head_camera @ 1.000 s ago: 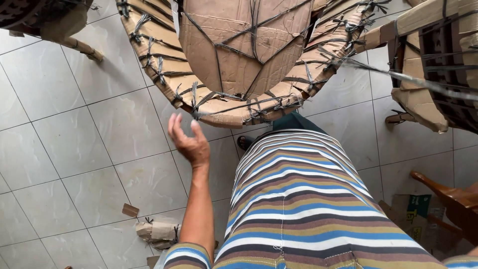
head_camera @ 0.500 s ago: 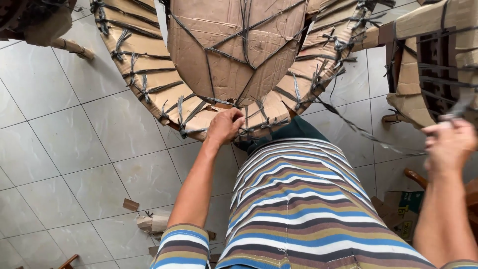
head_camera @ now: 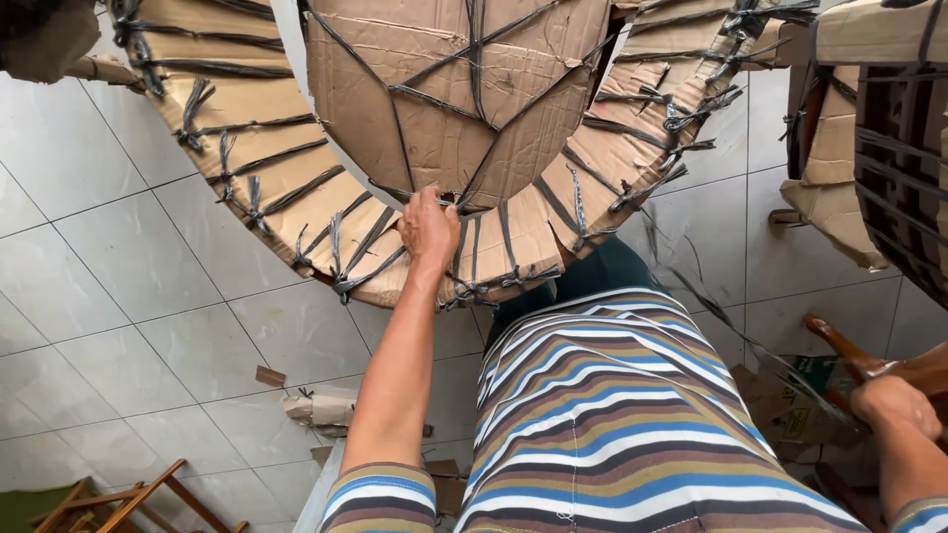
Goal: Tightening and securing plastic strips around a cardboard-covered chair frame to form the seat structure.
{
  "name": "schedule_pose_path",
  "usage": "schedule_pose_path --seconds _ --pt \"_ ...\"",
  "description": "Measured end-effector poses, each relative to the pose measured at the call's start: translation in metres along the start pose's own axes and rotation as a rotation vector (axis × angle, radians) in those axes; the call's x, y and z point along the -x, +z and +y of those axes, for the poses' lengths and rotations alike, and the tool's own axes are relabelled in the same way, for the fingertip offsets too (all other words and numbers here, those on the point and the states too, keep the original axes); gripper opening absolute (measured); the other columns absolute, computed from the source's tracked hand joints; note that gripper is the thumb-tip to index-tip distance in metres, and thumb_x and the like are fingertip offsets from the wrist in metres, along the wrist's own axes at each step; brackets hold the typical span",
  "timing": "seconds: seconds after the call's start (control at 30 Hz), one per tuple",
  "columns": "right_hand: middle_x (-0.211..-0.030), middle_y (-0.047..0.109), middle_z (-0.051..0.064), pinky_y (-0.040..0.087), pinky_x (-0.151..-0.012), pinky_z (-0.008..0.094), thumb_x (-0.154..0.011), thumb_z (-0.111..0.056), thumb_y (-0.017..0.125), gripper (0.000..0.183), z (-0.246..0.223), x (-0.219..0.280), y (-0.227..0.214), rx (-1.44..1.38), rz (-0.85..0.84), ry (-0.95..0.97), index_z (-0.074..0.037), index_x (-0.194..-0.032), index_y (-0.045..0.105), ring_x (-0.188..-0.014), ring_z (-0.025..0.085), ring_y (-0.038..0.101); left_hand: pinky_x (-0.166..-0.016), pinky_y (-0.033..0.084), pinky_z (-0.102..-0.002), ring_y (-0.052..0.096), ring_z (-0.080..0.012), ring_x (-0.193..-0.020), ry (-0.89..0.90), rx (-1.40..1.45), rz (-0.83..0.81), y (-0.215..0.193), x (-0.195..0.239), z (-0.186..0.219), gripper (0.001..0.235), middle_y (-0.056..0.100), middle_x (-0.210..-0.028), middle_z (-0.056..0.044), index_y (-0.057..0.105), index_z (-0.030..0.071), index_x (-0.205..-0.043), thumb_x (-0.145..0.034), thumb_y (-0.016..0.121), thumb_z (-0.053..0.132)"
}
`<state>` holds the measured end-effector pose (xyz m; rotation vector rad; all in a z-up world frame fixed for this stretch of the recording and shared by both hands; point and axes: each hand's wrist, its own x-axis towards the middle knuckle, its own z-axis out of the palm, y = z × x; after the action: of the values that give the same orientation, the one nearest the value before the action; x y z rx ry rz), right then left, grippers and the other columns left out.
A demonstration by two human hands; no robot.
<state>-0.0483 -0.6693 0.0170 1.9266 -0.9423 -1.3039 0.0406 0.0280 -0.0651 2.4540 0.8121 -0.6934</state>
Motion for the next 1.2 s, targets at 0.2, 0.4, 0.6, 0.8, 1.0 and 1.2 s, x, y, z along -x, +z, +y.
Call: schedule_pose_path --seconds 0.2,0.4,0.6,0.8,1.0,1.2 --pt "-0.126 0.069 0.021 0.046 -0.085 0.056 -0.1 -0.033 0.058 0.05 -0.14 -0.008 -0.035 -0.512 -0.057 -0.533 -0.013 -0.147 0.059 -0.108 0.042 0.064 -0.101 0.051 -0.046 0.064 -0.0265 -0.118 0.179 0.33 -0.135 0.02 -0.018 0.06 0.031 0.07 -0.127 -0.01 0.066 0.011 -0.125 -0.103 0.054 0.029" --pt "-0.096 0.076 0.014 0.057 -0.077 0.051 -0.105 -0.025 0.064 0.027 -0.294 0.04 -0.053 -0.744 -0.008 -0.961 -0.009 -0.123 0.075 -0.096 0.036 0.073 -0.095 0.056 -0.047 0.072 -0.0293 -0.109 -0.02 0.489 -0.314 0.112 -0.062 0.058 0.03 0.079 -0.104 -0.005 0.076 0.022 -0.116 -0.094 0.062 0.037" --pt "-0.099 0.076 0.011 0.056 -0.083 0.05 -0.104 -0.026 0.064 0.025 -0.349 0.069 -0.052 -0.75 -0.141 -1.133 -0.01 -0.12 0.075 -0.099 0.034 0.072 -0.101 0.052 -0.05 0.068 -0.0362 -0.116 -0.177 0.501 -0.428 0.16 -0.065 0.054 0.035 0.077 -0.11 -0.01 0.079 0.02 -0.114 -0.094 0.057 0.039" --pt "-0.101 0.076 0.009 0.054 -0.089 0.049 -0.102 -0.027 0.064 0.024 -0.372 0.093 -0.052 -0.786 -0.258 -1.275 -0.012 -0.117 0.075 -0.101 0.031 0.072 -0.104 0.051 -0.048 0.066 -0.0358 -0.121 -0.293 0.504 -0.514 0.126 -0.065 0.094 0.046 0.077 -0.111 -0.01 0.079 0.024 -0.11 -0.087 0.06 0.06" --pt "-0.104 0.076 0.007 0.053 -0.095 0.048 -0.1 -0.028 0.064 0.023 -0.369 0.111 -0.061 -0.872 -0.347 -1.387 -0.014 -0.114 0.075 -0.104 0.029 0.072 -0.083 0.054 -0.041 0.073 -0.0289 -0.094 -0.332 0.767 -0.258 0.178 -0.083 0.093 0.019 0.078 -0.092 -0.01 0.079 0.021 -0.093 -0.09 0.065 0.033" --pt "-0.107 0.076 0.004 0.051 -0.101 0.048 -0.098 -0.029 0.064 0.021 -0.342 0.125 -0.101 -1.002 -0.346 -1.543 -0.015 -0.111 0.075 -0.106 0.027 0.071 -0.073 0.045 -0.024 0.072 -0.0114 -0.079 -0.406 1.25 -0.059 0.081 -0.08 0.112 0.007 0.077 -0.085 0.0 0.057 0.019 -0.096 -0.091 0.054 0.024"
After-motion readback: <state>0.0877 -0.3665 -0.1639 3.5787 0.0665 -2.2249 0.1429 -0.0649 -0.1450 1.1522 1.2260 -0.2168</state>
